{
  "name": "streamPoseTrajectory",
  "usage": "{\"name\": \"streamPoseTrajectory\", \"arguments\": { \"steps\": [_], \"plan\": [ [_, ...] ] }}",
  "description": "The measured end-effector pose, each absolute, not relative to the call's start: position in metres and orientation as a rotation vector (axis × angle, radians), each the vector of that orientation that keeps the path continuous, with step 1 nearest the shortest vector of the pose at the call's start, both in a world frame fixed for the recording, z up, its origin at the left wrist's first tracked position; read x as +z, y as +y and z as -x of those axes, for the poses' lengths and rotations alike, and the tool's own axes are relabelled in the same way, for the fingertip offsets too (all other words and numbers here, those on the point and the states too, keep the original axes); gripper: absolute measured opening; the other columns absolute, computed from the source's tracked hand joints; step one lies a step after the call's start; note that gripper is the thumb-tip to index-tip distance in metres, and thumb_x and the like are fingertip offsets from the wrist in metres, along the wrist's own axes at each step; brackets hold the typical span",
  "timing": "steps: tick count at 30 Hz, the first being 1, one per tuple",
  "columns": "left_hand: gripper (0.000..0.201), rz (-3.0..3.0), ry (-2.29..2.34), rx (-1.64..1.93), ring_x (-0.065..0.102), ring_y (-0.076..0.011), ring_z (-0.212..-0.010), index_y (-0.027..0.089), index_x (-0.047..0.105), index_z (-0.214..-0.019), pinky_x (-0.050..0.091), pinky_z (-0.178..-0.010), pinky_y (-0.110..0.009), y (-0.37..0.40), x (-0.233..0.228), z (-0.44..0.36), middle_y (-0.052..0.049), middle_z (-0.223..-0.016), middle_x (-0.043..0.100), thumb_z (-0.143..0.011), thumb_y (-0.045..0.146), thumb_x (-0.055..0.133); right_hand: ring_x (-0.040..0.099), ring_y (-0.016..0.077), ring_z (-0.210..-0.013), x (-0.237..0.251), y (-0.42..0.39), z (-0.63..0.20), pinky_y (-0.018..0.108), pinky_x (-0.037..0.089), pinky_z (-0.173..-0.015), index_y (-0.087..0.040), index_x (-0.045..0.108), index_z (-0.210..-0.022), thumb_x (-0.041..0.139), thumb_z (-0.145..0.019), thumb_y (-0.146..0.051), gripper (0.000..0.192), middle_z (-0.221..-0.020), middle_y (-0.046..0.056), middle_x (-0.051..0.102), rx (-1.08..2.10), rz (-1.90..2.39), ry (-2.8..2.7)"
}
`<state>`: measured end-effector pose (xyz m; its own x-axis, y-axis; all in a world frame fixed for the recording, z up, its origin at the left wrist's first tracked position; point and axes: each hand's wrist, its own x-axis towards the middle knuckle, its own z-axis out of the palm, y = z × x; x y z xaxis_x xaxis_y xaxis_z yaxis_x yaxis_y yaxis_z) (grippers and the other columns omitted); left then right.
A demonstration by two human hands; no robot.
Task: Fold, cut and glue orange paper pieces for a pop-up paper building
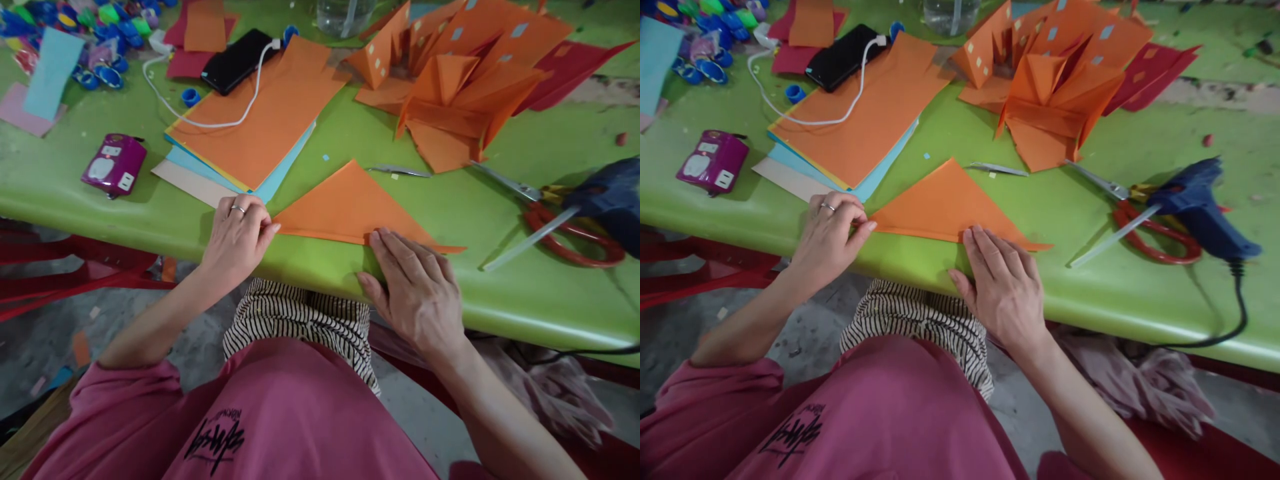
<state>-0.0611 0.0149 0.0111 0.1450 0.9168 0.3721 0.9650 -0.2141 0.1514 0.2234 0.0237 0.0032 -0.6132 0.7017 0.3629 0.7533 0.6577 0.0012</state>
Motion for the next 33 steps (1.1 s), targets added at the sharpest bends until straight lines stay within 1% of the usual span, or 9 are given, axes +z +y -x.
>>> {"name": "streamPoseTrajectory", "arguments": {
  "steps": [4, 9, 13, 17, 23, 25, 28, 33],
  "plan": [
    [0.017, 2.215, -1.928, -0.593, 0.055, -0.0257, -0.102, 0.021, 0.053, -0.088, 0.047, -0.091, -0.043, 0.012, 0.010, 0.061, -0.011, -0.108, 0.062, -0.098, 0.035, 0.052, 0.061, 0.0309, -0.124, 0.003, 0.023, -0.224, 0.043, 0.047, -0.102, -0.011, 0.042, -0.151, 0.055, -0.098, -0.037, 0.060, -0.139, 0.017, 0.062, -0.225, 1.147, -2.542],
    [0.023, 2.176, -1.980, -0.558, 0.054, -0.0280, -0.107, 0.021, 0.054, -0.086, 0.045, -0.091, -0.044, 0.012, 0.012, 0.062, -0.011, -0.112, 0.062, -0.097, 0.042, 0.053, 0.061, 0.0300, -0.123, 0.001, 0.024, -0.225, 0.042, 0.047, -0.102, -0.011, 0.041, -0.151, 0.053, -0.099, -0.038, 0.060, -0.139, 0.016, 0.062, -0.241, 1.139, -2.544],
    [0.025, 2.200, -1.984, -0.549, 0.053, -0.0277, -0.107, 0.021, 0.056, -0.084, 0.044, -0.093, -0.043, 0.016, 0.013, 0.068, -0.011, -0.112, 0.062, -0.097, 0.043, 0.052, 0.061, 0.0295, -0.122, 0.000, 0.025, -0.225, 0.041, 0.046, -0.101, -0.007, 0.046, -0.147, 0.056, -0.098, -0.037, 0.059, -0.137, 0.018, 0.063, -0.268, 1.103, -2.526],
    [0.025, 2.212, -1.976, -0.493, 0.054, -0.0288, -0.109, 0.022, 0.058, -0.083, 0.043, -0.093, -0.044, 0.021, 0.015, 0.073, -0.011, -0.113, 0.062, -0.097, 0.042, 0.053, 0.060, 0.0291, -0.123, -0.001, 0.025, -0.225, 0.041, 0.045, -0.101, -0.007, 0.047, -0.147, 0.054, -0.098, -0.037, 0.057, -0.137, 0.017, 0.063, -0.257, 1.111, -2.522],
    [0.024, 2.215, -1.983, -0.376, 0.052, -0.0311, -0.112, 0.020, 0.059, -0.081, 0.042, -0.096, -0.047, 0.022, 0.019, 0.070, -0.011, -0.114, 0.063, -0.093, 0.041, 0.060, 0.061, 0.0282, -0.121, 0.000, 0.025, -0.225, 0.039, 0.045, -0.100, -0.005, 0.051, -0.142, 0.057, -0.097, -0.037, 0.055, -0.135, 0.017, 0.065, -0.280, 1.104, -2.518],
    [0.021, 2.216, -1.989, -0.385, 0.053, -0.0308, -0.112, 0.020, 0.059, -0.085, 0.042, -0.096, -0.047, 0.021, 0.020, 0.068, -0.011, -0.115, 0.063, -0.093, 0.039, 0.061, 0.061, 0.0280, -0.120, 0.001, 0.024, -0.224, 0.039, 0.045, -0.099, -0.005, 0.052, -0.141, 0.058, -0.097, -0.037, 0.055, -0.135, 0.017, 0.065, -0.286, 1.108, -2.522],
    [0.013, 2.218, -2.018, -0.415, 0.054, -0.0303, -0.113, 0.022, 0.059, -0.099, 0.043, -0.096, -0.048, 0.017, 0.022, 0.068, -0.011, -0.117, 0.064, -0.095, 0.035, 0.059, 0.061, 0.0277, -0.120, 0.002, 0.024, -0.224, 0.039, 0.046, -0.099, -0.005, 0.052, -0.141, 0.058, -0.097, -0.038, 0.055, -0.135, 0.016, 0.065, -0.292, 1.113, -2.527],
    [0.017, 2.169, -2.049, -0.437, 0.054, -0.0312, -0.117, 0.023, 0.058, -0.112, 0.045, -0.095, -0.049, 0.011, 0.024, 0.073, -0.012, -0.122, 0.064, -0.096, 0.026, 0.055, 0.063, 0.0279, -0.118, 0.001, 0.025, -0.224, 0.039, 0.047, -0.097, -0.005, 0.053, -0.139, 0.058, -0.097, -0.038, 0.054, -0.134, 0.016, 0.066, -0.315, 1.108, -2.508]
  ]
}}
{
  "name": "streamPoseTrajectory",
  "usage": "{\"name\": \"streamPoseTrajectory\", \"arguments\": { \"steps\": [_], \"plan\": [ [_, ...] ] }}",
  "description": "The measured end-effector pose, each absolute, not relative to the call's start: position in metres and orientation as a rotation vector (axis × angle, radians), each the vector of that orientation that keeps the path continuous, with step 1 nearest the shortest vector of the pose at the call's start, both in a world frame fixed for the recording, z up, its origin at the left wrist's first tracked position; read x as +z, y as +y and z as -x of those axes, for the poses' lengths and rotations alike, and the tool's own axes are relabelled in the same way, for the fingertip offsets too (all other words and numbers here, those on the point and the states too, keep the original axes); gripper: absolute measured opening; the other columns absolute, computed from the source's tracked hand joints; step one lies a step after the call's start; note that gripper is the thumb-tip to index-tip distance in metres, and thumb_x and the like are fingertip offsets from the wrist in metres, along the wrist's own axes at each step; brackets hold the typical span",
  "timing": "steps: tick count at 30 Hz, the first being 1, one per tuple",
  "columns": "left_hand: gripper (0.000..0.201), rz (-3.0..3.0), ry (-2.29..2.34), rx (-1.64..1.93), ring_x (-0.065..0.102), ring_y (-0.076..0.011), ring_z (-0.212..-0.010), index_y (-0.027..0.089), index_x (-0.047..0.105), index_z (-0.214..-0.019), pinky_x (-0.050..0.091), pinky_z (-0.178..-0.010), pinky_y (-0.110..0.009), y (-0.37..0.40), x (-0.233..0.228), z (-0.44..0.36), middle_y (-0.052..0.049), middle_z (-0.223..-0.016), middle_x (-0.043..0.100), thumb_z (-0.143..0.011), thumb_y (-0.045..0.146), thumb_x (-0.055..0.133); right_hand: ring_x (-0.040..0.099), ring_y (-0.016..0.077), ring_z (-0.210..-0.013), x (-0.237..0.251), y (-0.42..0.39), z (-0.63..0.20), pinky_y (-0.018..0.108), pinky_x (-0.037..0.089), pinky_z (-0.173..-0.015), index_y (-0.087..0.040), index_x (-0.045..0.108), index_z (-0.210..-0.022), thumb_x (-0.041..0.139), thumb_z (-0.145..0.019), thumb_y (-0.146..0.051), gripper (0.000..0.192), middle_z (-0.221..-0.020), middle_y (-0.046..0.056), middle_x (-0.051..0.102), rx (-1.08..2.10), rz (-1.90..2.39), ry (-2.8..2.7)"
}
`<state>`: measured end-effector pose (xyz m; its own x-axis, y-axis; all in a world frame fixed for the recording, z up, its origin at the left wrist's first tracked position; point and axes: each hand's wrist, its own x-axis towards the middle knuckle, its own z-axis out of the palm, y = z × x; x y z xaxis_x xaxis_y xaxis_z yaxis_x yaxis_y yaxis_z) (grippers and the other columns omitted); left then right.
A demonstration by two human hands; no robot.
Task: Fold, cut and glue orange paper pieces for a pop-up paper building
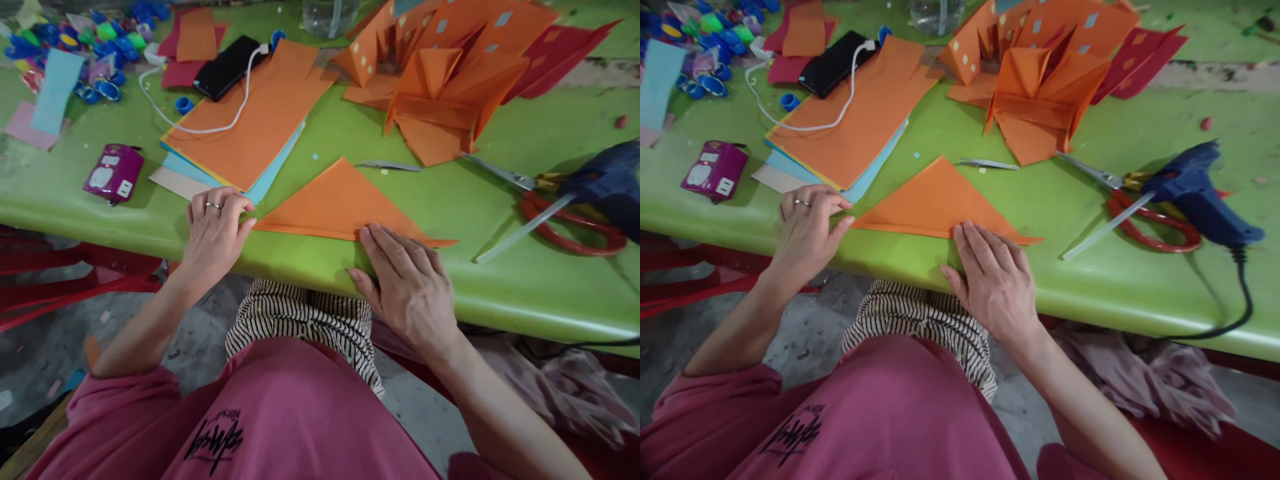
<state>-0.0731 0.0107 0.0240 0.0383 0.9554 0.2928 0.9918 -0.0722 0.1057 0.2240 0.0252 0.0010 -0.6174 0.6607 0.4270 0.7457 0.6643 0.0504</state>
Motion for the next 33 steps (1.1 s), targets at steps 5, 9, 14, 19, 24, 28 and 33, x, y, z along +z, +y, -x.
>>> {"name": "streamPoseTrajectory", "arguments": {
  "steps": [5, 9, 14, 19, 24, 28, 33],
  "plan": [
    [0.041, 2.116, -1.737, -0.657, 0.051, -0.0262, -0.132, 0.024, 0.054, -0.136, 0.037, -0.110, -0.046, -0.002, 0.021, 0.049, -0.011, -0.135, 0.061, -0.099, 0.014, 0.040, 0.063, 0.0275, -0.118, -0.001, 0.025, -0.223, 0.038, 0.047, -0.098, -0.005, 0.054, -0.138, 0.058, -0.097, -0.039, 0.054, -0.134, 0.016, 0.066, -0.330, 1.093, -2.498],
    [0.058, 2.406, -1.329, -0.536, 0.045, -0.0271, -0.140, 0.011, 0.048, -0.144, 0.024, -0.122, -0.046, -0.005, 0.002, 0.001, -0.014, -0.145, 0.057, -0.103, 0.049, 0.033, 0.064, 0.0274, -0.118, -0.003, 0.024, -0.223, 0.038, 0.047, -0.098, -0.005, 0.054, -0.138, 0.058, -0.097, -0.039, 0.053, -0.133, 0.015, 0.067, -0.349, 1.097, -2.479],
    [0.092, 2.496, -1.330, -0.532, 0.046, -0.0288, -0.141, 0.004, 0.047, -0.144, 0.024, -0.123, -0.045, 0.003, -0.017, -0.024, -0.017, -0.148, 0.054, -0.094, 0.075, 0.017, 0.064, 0.0273, -0.118, -0.001, 0.026, -0.223, 0.038, 0.047, -0.099, -0.006, 0.055, -0.137, 0.057, -0.097, -0.039, 0.051, -0.132, 0.016, 0.067, -0.350, 1.083, -2.486],
    [0.100, 2.547, -1.338, -0.501, 0.044, -0.0309, -0.142, 0.000, 0.043, -0.145, 0.027, -0.122, -0.043, 0.002, -0.013, -0.005, -0.021, -0.150, 0.050, -0.089, 0.081, 0.023, 0.065, 0.0278, -0.117, 0.000, 0.027, -0.223, 0.038, 0.047, -0.098, -0.004, 0.056, -0.136, 0.060, -0.096, -0.037, 0.052, -0.131, 0.016, 0.068, -0.345, 1.070, -2.484],
    [0.105, 2.593, -1.427, -0.411, 0.038, -0.0322, -0.147, -0.001, 0.035, -0.150, 0.027, -0.123, -0.044, -0.004, -0.008, 0.027, -0.024, -0.154, 0.042, -0.086, 0.083, 0.031, 0.064, 0.0277, -0.118, 0.000, 0.026, -0.223, 0.039, 0.048, -0.099, -0.005, 0.054, -0.139, 0.059, -0.096, -0.037, 0.054, -0.133, 0.016, 0.067, -0.328, 1.080, -2.491],
    [0.102, 2.560, -1.497, -0.394, 0.035, -0.0322, -0.149, 0.003, 0.024, -0.155, 0.028, -0.123, -0.047, -0.011, -0.007, 0.049, -0.025, -0.156, 0.040, -0.088, 0.079, 0.035, 0.061, 0.0294, -0.123, -0.002, 0.025, -0.225, 0.043, 0.048, -0.100, -0.010, 0.042, -0.151, 0.054, -0.098, -0.038, 0.061, -0.139, 0.016, 0.062, -0.245, 1.111, -2.509],
    [0.101, 2.470, -1.568, -0.400, 0.034, -0.0339, -0.149, 0.004, 0.020, -0.157, 0.025, -0.123, -0.050, -0.018, -0.001, 0.043, -0.025, -0.156, 0.038, -0.089, 0.077, 0.036, 0.059, 0.0298, -0.125, -0.005, 0.023, -0.224, 0.043, 0.046, -0.102, -0.009, 0.042, -0.150, 0.053, -0.098, -0.037, 0.061, -0.141, 0.017, 0.061, -0.224, 1.126, -2.486]
  ]
}}
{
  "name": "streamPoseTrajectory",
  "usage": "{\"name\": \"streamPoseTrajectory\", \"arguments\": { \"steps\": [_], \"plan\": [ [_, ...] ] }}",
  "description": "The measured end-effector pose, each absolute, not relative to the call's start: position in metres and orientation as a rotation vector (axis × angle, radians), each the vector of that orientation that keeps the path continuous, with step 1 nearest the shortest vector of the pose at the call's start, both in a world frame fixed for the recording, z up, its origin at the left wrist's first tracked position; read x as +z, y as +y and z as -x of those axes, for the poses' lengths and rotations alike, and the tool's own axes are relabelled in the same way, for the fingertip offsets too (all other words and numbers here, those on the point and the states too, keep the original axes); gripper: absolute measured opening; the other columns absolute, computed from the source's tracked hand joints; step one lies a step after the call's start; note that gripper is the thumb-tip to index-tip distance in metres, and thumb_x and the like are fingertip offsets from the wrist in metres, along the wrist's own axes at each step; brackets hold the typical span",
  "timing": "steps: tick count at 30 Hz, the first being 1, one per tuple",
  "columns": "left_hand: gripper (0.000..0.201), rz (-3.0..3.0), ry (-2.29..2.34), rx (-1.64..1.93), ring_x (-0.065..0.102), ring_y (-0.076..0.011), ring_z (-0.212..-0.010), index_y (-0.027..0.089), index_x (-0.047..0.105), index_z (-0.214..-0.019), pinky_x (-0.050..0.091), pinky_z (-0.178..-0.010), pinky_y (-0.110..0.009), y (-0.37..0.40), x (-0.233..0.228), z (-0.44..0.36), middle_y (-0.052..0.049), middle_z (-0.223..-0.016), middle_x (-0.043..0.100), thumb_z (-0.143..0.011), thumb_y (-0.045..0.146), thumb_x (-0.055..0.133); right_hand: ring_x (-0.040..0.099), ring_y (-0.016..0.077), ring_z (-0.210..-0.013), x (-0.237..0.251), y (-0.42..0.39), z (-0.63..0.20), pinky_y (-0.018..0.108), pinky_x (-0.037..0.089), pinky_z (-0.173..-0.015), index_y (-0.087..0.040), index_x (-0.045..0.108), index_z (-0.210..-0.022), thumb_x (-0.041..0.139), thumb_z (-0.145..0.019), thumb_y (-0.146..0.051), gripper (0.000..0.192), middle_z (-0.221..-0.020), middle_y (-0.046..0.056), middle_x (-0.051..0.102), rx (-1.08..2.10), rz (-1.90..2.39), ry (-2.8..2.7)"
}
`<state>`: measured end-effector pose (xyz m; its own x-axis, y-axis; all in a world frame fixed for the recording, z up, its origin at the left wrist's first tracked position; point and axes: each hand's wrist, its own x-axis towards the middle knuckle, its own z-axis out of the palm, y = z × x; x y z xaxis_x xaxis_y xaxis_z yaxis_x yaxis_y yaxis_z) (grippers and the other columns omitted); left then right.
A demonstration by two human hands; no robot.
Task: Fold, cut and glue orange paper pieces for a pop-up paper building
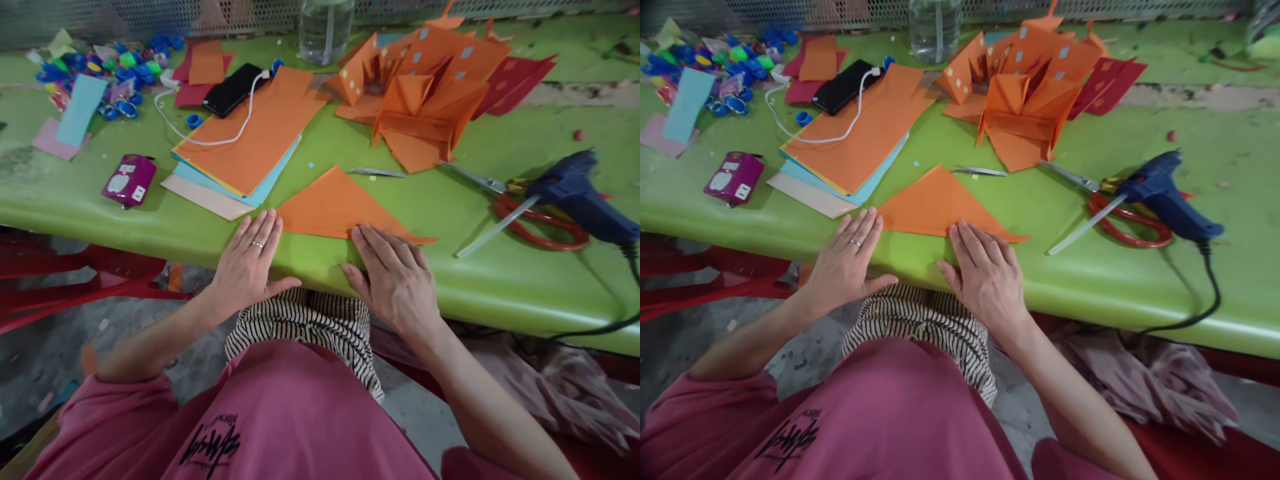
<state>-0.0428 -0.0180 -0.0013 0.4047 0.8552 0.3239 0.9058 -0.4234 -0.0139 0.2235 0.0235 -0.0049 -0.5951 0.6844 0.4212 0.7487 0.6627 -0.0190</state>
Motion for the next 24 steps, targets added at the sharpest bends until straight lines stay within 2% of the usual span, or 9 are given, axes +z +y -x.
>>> {"name": "streamPoseTrajectory", "arguments": {
  "steps": [3, 7, 10, 14, 18, 21, 24],
  "plan": [
    [0.092, 2.486, -1.482, -0.448, 0.035, -0.0310, -0.149, 0.007, 0.027, -0.156, 0.023, -0.124, -0.047, -0.017, 0.000, 0.020, -0.021, -0.157, 0.040, -0.092, 0.073, 0.035, 0.059, 0.0288, -0.125, -0.006, 0.023, -0.222, 0.042, 0.046, -0.103, -0.010, 0.045, -0.148, 0.053, -0.098, -0.037, 0.058, -0.139, 0.016, 0.062, -0.245, 1.141, -2.483],
    [0.091, 2.530, -1.373, -0.552, 0.046, -0.0287, -0.141, 0.003, 0.046, -0.145, 0.030, -0.121, -0.040, -0.008, -0.006, -0.006, -0.019, -0.149, 0.052, -0.092, 0.075, 0.032, 0.059, 0.0268, -0.126, -0.005, 0.024, -0.225, 0.040, 0.046, -0.103, -0.011, 0.050, -0.144, 0.052, -0.099, -0.039, 0.053, -0.137, 0.015, 0.064, -0.253, 1.145, -2.477],
    [0.092, 2.515, -1.355, -0.569, 0.054, -0.0297, -0.134, 0.001, 0.052, -0.139, 0.035, -0.118, -0.040, -0.002, -0.011, -0.012, -0.020, -0.143, 0.058, -0.091, 0.076, 0.032, 0.055, 0.0261, -0.132, -0.001, 0.021, -0.225, 0.040, 0.045, -0.107, -0.010, 0.049, -0.144, 0.051, -0.100, -0.038, 0.053, -0.141, 0.015, 0.061, -0.214, 1.137, -2.460],
    [0.080, 2.513, -1.318, -0.571, 0.054, -0.0318, -0.134, 0.002, 0.051, -0.140, 0.038, -0.116, -0.044, -0.002, -0.015, -0.008, -0.021, -0.143, 0.058, -0.096, 0.067, 0.033, 0.045, 0.0275, -0.142, 0.004, 0.010, -0.209, 0.050, 0.031, -0.120, -0.011, 0.044, -0.149, 0.048, -0.099, -0.048, 0.062, -0.149, 0.014, 0.053, -0.194, 1.132, -2.456],
    [0.069, 2.550, -1.309, -0.578, 0.053, -0.0329, -0.135, 0.003, 0.043, -0.146, 0.039, -0.116, -0.047, -0.005, -0.018, -0.005, -0.022, -0.143, 0.057, -0.101, 0.053, 0.029, 0.047, 0.0253, -0.141, -0.002, 0.002, -0.190, 0.046, 0.026, -0.125, -0.005, 0.045, -0.147, 0.044, -0.100, -0.054, 0.068, -0.150, 0.015, 0.052, -0.145, 1.117, -2.492],
    [0.070, 2.560, -1.316, -0.591, 0.053, -0.0330, -0.135, 0.007, 0.036, -0.152, 0.039, -0.117, -0.048, -0.006, -0.018, -0.006, -0.021, -0.145, 0.055, -0.100, 0.054, 0.030, 0.044, 0.0252, -0.144, -0.006, 0.001, -0.192, 0.046, 0.025, -0.126, -0.007, 0.045, -0.149, 0.044, -0.099, -0.057, 0.071, -0.150, 0.015, 0.051, -0.121, 1.131, -2.509],
    [0.079, 2.563, -1.309, -0.591, 0.054, -0.0345, -0.134, 0.007, 0.027, -0.156, 0.039, -0.116, -0.048, -0.006, -0.016, -0.007, -0.022, -0.147, 0.053, -0.099, 0.060, 0.033, 0.043, 0.0252, -0.145, -0.006, 0.002, -0.208, 0.046, 0.024, -0.126, -0.006, 0.046, -0.147, 0.039, -0.096, -0.066, 0.079, -0.150, 0.015, 0.051, -0.136, 1.132, -2.534]
  ]
}}
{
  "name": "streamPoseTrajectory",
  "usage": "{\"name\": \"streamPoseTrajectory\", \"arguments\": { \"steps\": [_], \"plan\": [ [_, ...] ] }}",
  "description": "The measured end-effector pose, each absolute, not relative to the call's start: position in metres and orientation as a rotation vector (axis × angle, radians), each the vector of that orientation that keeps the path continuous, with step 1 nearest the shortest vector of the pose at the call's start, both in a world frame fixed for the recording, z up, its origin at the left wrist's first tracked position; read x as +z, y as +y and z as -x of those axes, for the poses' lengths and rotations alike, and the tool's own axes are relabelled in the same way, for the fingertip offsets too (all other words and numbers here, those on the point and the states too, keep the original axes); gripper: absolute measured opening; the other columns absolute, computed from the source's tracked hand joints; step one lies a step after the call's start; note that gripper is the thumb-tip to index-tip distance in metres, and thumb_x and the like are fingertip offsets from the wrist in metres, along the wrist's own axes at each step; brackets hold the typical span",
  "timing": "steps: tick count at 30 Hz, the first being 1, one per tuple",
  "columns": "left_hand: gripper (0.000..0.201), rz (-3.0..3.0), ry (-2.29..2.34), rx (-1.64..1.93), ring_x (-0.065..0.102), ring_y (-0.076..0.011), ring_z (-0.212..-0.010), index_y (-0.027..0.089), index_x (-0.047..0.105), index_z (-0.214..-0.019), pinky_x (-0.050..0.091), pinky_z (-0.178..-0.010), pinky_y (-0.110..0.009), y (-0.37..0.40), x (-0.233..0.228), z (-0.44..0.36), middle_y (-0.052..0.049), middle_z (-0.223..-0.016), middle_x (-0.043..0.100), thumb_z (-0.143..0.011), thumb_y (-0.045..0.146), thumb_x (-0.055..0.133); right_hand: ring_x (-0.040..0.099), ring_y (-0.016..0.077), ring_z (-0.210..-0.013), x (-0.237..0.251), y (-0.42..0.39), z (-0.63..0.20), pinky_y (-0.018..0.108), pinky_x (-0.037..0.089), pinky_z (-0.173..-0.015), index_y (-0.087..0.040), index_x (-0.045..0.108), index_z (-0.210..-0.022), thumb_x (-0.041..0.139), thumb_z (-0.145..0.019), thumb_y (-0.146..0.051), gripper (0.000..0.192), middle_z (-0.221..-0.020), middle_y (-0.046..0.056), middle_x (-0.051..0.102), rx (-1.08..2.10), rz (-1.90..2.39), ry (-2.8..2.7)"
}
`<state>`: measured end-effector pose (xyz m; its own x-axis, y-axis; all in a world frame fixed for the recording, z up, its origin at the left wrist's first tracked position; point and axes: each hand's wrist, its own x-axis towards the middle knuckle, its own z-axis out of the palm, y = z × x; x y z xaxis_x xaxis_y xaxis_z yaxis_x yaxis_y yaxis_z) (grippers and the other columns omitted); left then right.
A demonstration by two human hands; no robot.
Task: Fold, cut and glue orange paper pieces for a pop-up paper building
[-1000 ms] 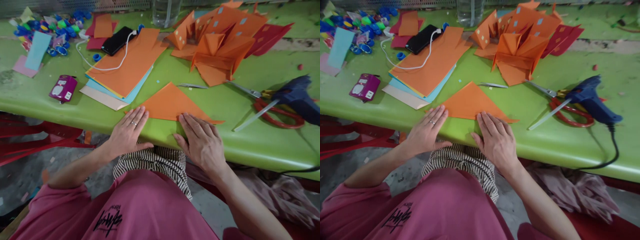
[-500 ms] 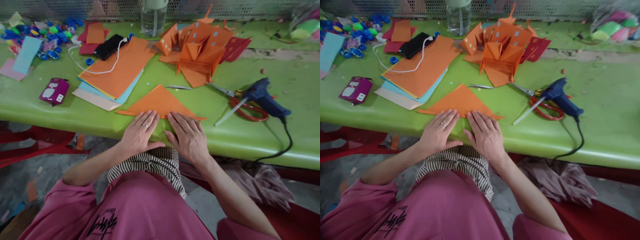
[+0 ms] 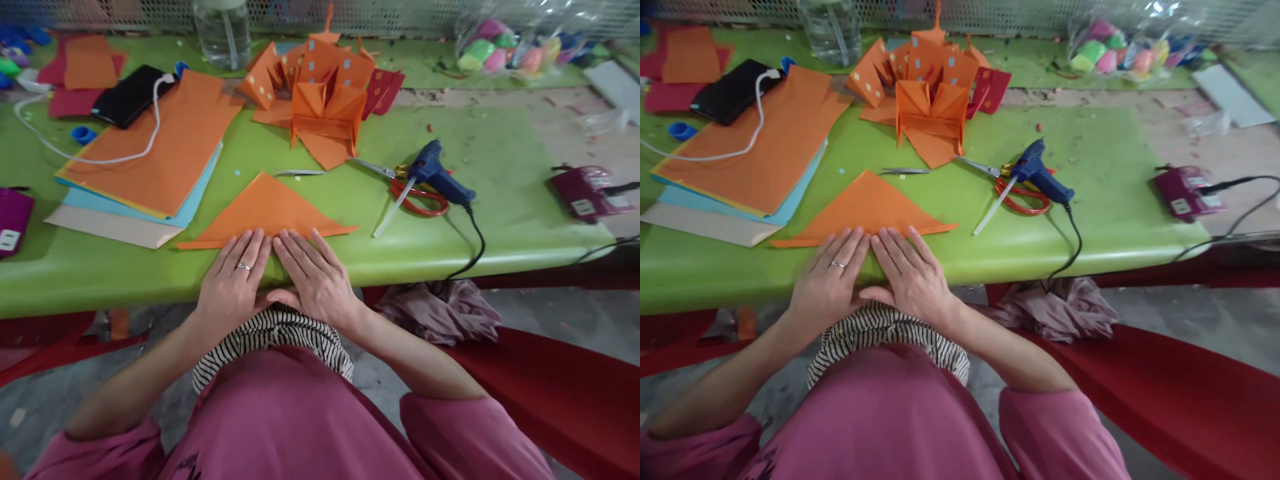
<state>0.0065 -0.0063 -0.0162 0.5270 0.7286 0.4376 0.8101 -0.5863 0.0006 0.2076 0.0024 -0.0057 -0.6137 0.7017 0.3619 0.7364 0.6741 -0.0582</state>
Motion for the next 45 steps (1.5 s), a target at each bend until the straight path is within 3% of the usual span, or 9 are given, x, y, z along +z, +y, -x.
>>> {"name": "streamPoseTrajectory", "arguments": {
  "steps": [6, 11, 16, 20, 24, 29, 32, 35, 45],
  "plan": [
    [0.092, 2.588, -1.320, -0.604, 0.053, -0.0370, -0.135, 0.007, 0.018, -0.159, 0.039, -0.117, -0.050, -0.007, -0.013, -0.007, -0.022, -0.148, 0.051, -0.093, 0.061, 0.052, 0.044, 0.0257, -0.144, 0.003, 0.004, -0.253, 0.046, 0.026, -0.125, -0.005, 0.041, -0.150, 0.034, -0.095, -0.070, 0.085, -0.151, 0.016, 0.050, -0.184, 1.259, -2.571],
    [0.094, 2.607, -1.308, -0.596, 0.052, -0.0377, -0.135, 0.006, 0.015, -0.160, 0.041, -0.115, -0.052, -0.006, -0.014, -0.006, -0.023, -0.148, 0.051, -0.093, 0.062, 0.051, 0.047, 0.0287, -0.141, 0.002, 0.000, -0.275, 0.051, 0.032, -0.121, -0.009, 0.034, -0.155, 0.043, -0.098, -0.059, 0.076, -0.148, 0.017, 0.053, -0.265, 1.388, -2.517],
    [0.090, 2.594, -1.335, -0.599, 0.052, -0.0361, -0.136, 0.008, 0.016, -0.160, 0.040, -0.117, -0.050, -0.007, -0.014, -0.006, -0.022, -0.149, 0.051, -0.095, 0.061, 0.048, 0.049, 0.0300, -0.139, -0.004, -0.005, -0.275, 0.052, 0.035, -0.120, -0.008, 0.028, -0.157, 0.049, -0.097, -0.056, 0.080, -0.147, 0.018, 0.054, -0.310, 1.406, -2.454],
    [0.091, 2.587, -1.305, -0.607, 0.052, -0.0362, -0.136, 0.004, 0.025, -0.157, 0.040, -0.116, -0.050, -0.005, -0.015, -0.007, -0.022, -0.147, 0.052, -0.094, 0.065, 0.046, 0.054, 0.0319, -0.135, -0.001, -0.006, -0.269, 0.055, 0.034, -0.119, -0.008, 0.030, -0.156, 0.052, -0.096, -0.054, 0.079, -0.144, 0.020, 0.057, -0.397, 1.474, -2.402],
    [0.087, 2.550, -1.303, -0.634, 0.054, -0.0357, -0.134, 0.001, 0.043, -0.147, 0.040, -0.115, -0.049, -0.006, -0.015, -0.013, -0.022, -0.144, 0.056, -0.093, 0.070, 0.042, 0.052, 0.0322, -0.136, 0.007, -0.003, -0.258, 0.055, 0.034, -0.118, -0.010, 0.033, -0.155, 0.053, -0.096, -0.054, 0.077, -0.145, 0.020, 0.056, -0.393, 1.390, -2.441],
    [0.066, 2.531, -1.214, -0.620, 0.058, -0.0290, -0.127, 0.007, 0.056, -0.137, 0.046, -0.107, -0.042, -0.017, -0.011, -0.020, -0.018, -0.141, 0.060, -0.097, 0.059, 0.045, 0.059, 0.0248, -0.128, 0.001, 0.001, -0.242, 0.040, 0.048, -0.104, -0.014, 0.045, -0.148, 0.058, -0.097, -0.036, 0.057, -0.136, 0.013, 0.066, -0.297, 1.095, -2.525],
    [0.040, 2.508, -1.196, -0.661, 0.067, -0.0225, -0.107, 0.011, 0.062, -0.126, 0.052, -0.094, -0.034, -0.019, -0.005, -0.013, -0.013, -0.120, 0.072, -0.097, 0.038, 0.056, 0.065, 0.0233, -0.112, -0.006, 0.004, -0.239, 0.037, 0.052, -0.092, -0.016, 0.061, -0.131, 0.063, -0.095, -0.028, 0.038, -0.120, 0.011, 0.073, -0.274, 1.066, -2.429],
    [0.019, 2.518, -1.241, -0.702, 0.068, -0.0193, -0.091, 0.014, 0.066, -0.112, 0.053, -0.083, -0.032, -0.014, 0.001, -0.002, -0.006, -0.102, 0.074, -0.093, 0.019, 0.062, 0.067, 0.0202, -0.097, -0.007, 0.008, -0.237, 0.034, 0.052, -0.083, -0.018, 0.069, -0.113, 0.066, -0.093, -0.024, 0.021, -0.105, 0.008, 0.075, -0.199, 1.052, -2.335],
    [0.005, 2.425, -1.266, -0.684, 0.064, -0.0181, -0.074, 0.017, 0.064, -0.091, 0.049, -0.068, -0.031, -0.002, 0.007, -0.003, -0.003, -0.087, 0.072, -0.092, 0.015, 0.059, 0.059, 0.0173, -0.079, 0.002, 0.022, -0.231, 0.033, 0.042, -0.072, -0.022, 0.069, -0.100, 0.069, -0.090, -0.020, 0.010, -0.089, 0.001, 0.075, -0.405, 0.961, -2.350]
  ]
}}
